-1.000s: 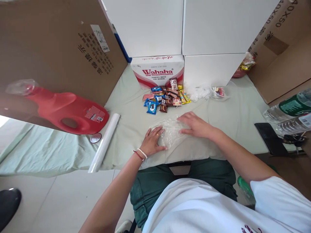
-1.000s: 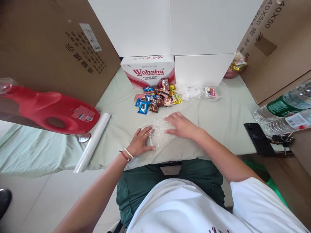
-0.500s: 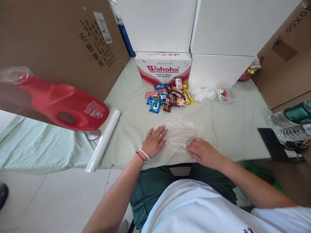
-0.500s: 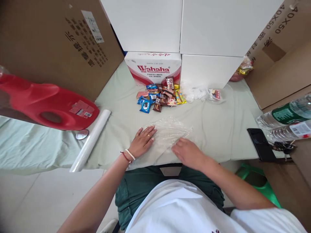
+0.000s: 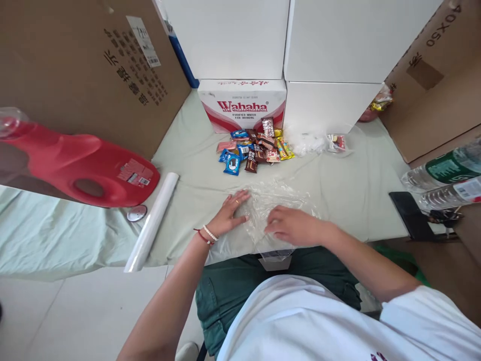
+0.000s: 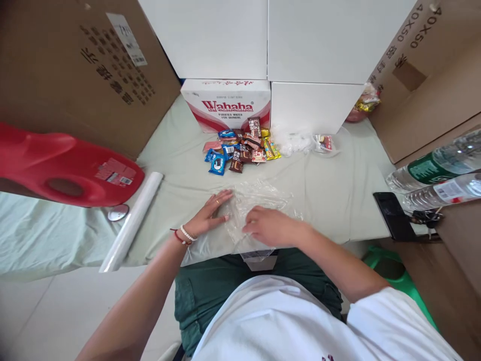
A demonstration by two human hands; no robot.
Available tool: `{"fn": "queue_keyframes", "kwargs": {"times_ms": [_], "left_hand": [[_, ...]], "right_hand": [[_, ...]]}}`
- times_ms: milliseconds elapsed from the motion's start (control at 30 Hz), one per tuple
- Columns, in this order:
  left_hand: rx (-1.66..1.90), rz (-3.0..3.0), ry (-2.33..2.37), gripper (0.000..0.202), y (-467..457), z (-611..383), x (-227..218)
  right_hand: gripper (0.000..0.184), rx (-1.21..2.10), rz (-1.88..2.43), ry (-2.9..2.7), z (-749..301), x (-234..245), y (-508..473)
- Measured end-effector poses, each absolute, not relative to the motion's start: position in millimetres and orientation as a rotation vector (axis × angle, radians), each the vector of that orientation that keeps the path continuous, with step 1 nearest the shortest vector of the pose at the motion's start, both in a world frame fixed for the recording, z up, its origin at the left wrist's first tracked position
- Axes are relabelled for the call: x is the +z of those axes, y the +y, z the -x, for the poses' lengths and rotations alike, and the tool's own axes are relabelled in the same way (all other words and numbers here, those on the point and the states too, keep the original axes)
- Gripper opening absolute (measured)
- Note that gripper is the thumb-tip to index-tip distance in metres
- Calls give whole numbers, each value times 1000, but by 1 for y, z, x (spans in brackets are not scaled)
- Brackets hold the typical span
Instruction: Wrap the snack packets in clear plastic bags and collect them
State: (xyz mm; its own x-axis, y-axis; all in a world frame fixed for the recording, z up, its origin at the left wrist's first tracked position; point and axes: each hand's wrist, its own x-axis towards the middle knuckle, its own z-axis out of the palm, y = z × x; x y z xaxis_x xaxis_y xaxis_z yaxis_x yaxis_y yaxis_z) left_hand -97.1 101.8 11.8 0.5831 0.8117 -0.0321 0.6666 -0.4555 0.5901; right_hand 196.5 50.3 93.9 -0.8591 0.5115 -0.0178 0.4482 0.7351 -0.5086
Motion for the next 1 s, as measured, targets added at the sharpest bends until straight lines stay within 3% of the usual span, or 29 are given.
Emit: {"fn": "queue_keyframes", "kwargs": {"times_ms": [133,267,367,500,600,700,867,1000], "left_hand": [[755,-2235,1592,40,80,79,29],[970,-2103,1767,46,45,47,27],[827,-2016,1916,55,32,30,7],[447,-2240,1997,63,37,25,-13],[314,-2415,1910,66,50,32,-14],[225,-2473,1848,68,64,46,-10],[186,-2505,1833,69,72,57,-9],[186,-2489,1830,69,70,55,-7]], "right_hand": [[26,655,771,-2990,-139,50,36],[25,772,813,-2862,-126,53,23],[22,912,885,-2704,-142,65,36],[35,573,1295,-2404,-178,50,68],[51,425,1398,-2511,-212,20,90],[53,335,1590,-2541,-251,3,109],[43,256,1805,-2381,-283,27,153],[42,205,1845,-2261,-248,55,216]]}}
